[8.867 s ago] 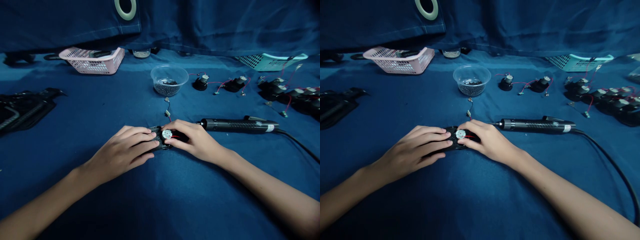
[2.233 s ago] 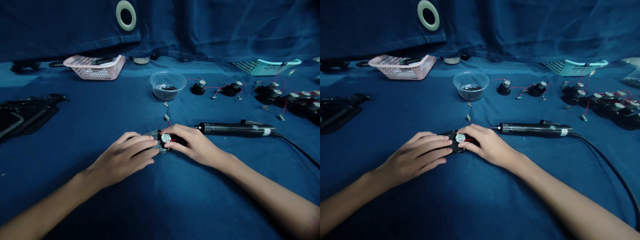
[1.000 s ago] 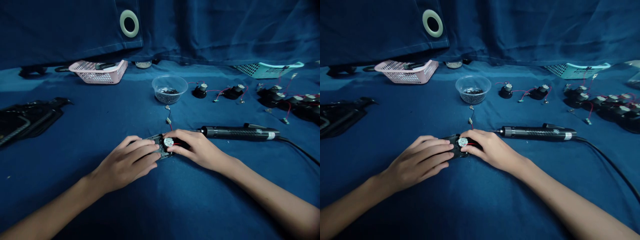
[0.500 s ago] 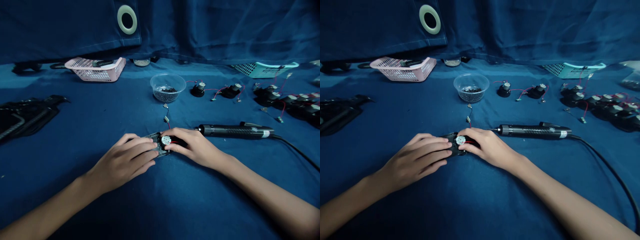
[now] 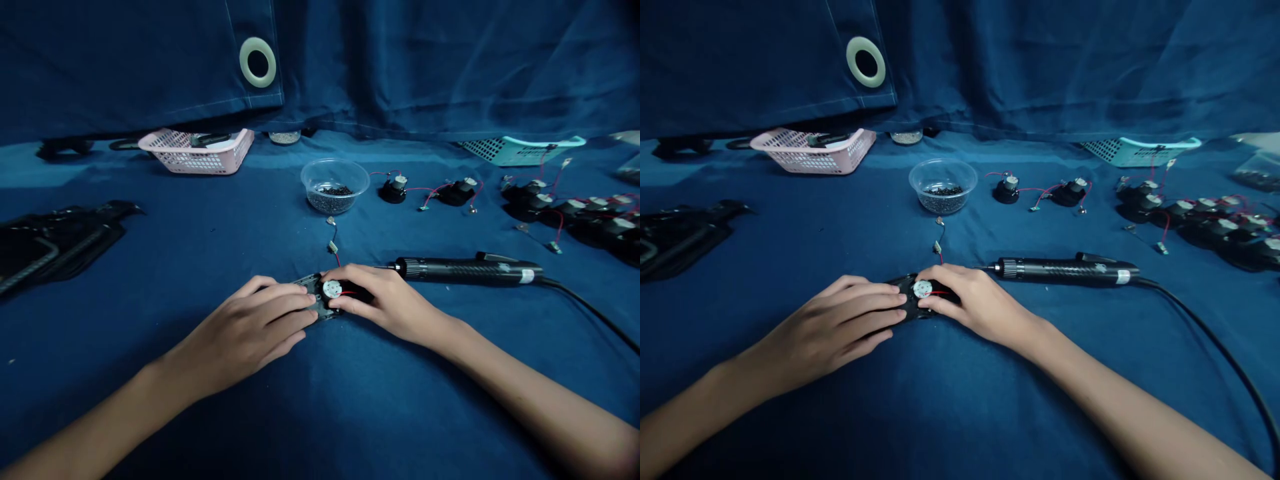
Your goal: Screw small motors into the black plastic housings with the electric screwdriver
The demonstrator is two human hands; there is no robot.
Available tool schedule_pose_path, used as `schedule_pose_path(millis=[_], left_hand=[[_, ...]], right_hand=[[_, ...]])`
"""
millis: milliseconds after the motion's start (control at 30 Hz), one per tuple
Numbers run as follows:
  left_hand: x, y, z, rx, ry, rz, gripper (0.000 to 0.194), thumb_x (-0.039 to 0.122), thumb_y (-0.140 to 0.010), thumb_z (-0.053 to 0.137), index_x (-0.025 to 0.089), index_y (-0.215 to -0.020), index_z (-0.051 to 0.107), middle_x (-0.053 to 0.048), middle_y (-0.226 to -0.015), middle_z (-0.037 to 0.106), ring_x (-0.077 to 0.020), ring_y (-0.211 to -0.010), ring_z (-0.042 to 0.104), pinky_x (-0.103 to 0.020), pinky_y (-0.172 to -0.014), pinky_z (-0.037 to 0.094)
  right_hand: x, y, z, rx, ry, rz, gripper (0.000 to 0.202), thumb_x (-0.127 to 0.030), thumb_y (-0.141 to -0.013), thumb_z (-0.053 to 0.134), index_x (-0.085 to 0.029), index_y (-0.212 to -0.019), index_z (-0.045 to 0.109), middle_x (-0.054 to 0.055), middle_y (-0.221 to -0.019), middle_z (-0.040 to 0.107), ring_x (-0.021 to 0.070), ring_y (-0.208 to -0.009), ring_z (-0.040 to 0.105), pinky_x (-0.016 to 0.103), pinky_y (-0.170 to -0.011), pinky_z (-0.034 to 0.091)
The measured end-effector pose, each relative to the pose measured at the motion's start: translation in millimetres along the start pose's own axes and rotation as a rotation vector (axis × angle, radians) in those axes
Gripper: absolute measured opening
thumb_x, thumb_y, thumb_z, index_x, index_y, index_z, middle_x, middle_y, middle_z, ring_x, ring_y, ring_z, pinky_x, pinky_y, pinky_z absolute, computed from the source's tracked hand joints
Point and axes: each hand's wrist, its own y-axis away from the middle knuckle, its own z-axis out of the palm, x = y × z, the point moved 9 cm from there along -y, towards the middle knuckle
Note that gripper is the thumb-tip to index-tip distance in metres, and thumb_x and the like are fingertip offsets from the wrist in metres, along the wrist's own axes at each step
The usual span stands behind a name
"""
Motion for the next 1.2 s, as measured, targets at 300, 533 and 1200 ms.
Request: schedule_pose_path(millis=[300,533,1200], left_hand=[[0.6,0.3,-1.3,-0.027,-0.028,-0.008,0.031,0.017,-0.097,0.054,0.020,-0.128,0.055,0.000,-0.129,0.061,-0.0140,-0.124,0.052,-0.035,-0.103,0.039],[3.1,-2.5,-4.2,-0.018,-0.027,0.008,0.029,0.016,-0.096,0.054,0.019,-0.125,0.056,0.000,-0.124,0.064,-0.0144,-0.120,0.054,-0.034,-0.100,0.042],[8.2,-4.9,-12.4,0.017,-0.069,0.022,0.027,0.012,-0.096,0.051,0.017,-0.122,0.057,-0.002,-0.123,0.065,-0.0146,-0.116,0.058,-0.033,-0.097,0.045]], right_hand=[[-1.4,0.1,-0.7,0.009,0.004,-0.014,0.030,-0.039,-0.096,0.055,-0.023,-0.121,0.056,-0.003,-0.113,0.064,0.0079,-0.103,0.060,0.018,-0.090,0.042],[-1.8,-0.2,1.1,0.000,-0.003,-0.004,0.030,-0.039,-0.096,0.055,-0.023,-0.122,0.056,-0.002,-0.113,0.063,0.0089,-0.104,0.059,0.020,-0.091,0.042],[1.0,0.1,5.7,-0.059,-0.067,0.097,0.064,-0.054,-0.084,0.065,-0.032,-0.140,0.046,0.000,-0.137,0.053,0.0177,-0.131,0.045,0.034,-0.111,0.036]])
